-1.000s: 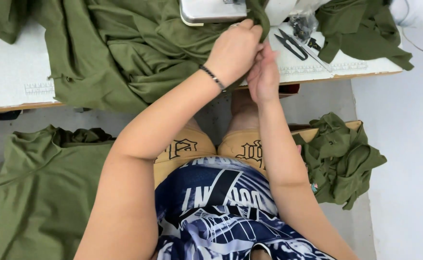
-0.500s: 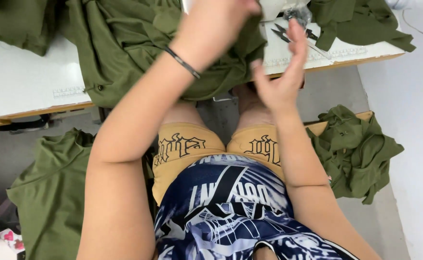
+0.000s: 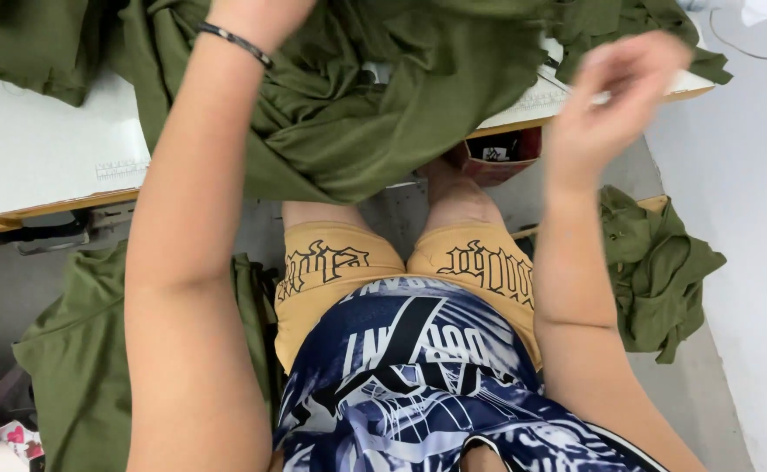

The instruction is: Inspecting and finalizing green garments at a sewing station, checking seams and handling fabric.

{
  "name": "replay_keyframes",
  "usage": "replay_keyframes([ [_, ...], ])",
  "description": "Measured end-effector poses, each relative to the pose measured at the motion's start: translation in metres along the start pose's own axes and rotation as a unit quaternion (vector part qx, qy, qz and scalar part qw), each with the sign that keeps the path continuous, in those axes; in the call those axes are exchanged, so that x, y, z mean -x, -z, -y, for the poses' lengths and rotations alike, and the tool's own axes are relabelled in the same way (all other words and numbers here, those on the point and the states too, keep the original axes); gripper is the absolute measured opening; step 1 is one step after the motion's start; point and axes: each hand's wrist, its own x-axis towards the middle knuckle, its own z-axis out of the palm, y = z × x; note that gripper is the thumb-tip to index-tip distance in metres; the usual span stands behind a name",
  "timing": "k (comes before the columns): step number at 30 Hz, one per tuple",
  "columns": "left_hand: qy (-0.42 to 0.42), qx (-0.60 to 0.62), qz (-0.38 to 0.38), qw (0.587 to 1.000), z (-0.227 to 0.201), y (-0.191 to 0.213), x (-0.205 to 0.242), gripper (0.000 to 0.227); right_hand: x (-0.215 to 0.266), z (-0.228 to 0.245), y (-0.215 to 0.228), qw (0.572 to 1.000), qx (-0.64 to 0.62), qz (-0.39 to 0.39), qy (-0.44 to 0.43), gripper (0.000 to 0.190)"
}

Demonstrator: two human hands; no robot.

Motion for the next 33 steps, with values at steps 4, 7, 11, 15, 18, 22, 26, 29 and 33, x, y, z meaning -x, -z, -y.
replay_keyframes([
  [4,0.019,0.130,0.060,0.990,-0.114,0.041,0.044,0.024,0.048,0.031,-0.025,0.965,-0.173,0.198,0.008,0.009],
  [7,-0.070,0.337,0.231,0.910,-0.190,0.071,0.123,0.030,0.054,0.016,-0.023,0.946,-0.246,0.211,-0.031,0.015],
  [11,-0.130,0.524,0.246,0.805,-0.185,0.060,0.148,0.058,0.058,-0.011,-0.009,0.910,-0.337,0.227,-0.078,0.030],
  [15,0.003,0.543,-0.097,0.834,-0.129,0.029,0.084,0.035,0.046,-0.042,0.014,0.870,-0.416,0.241,-0.111,0.045],
  [18,-0.045,0.713,-0.034,0.699,-0.120,0.030,0.057,0.049,0.035,-0.060,0.029,0.829,-0.481,0.254,-0.131,0.057],
  [22,0.023,0.758,0.011,0.652,-0.091,0.051,0.054,0.034,0.022,-0.080,0.046,0.763,-0.568,0.263,-0.161,0.073],
  [26,0.061,0.780,-0.201,0.590,-0.047,0.084,0.064,0.012,0.003,-0.091,0.043,0.683,-0.656,0.266,-0.180,0.089],
  [29,0.074,0.697,-0.185,0.689,-0.030,0.108,0.078,0.010,-0.008,-0.096,0.036,0.612,-0.718,0.269,-0.194,0.102],
  [33,0.030,0.406,-0.160,0.899,-0.004,0.131,0.120,0.024,-0.015,-0.083,0.032,0.529,-0.780,0.267,-0.204,0.114],
])
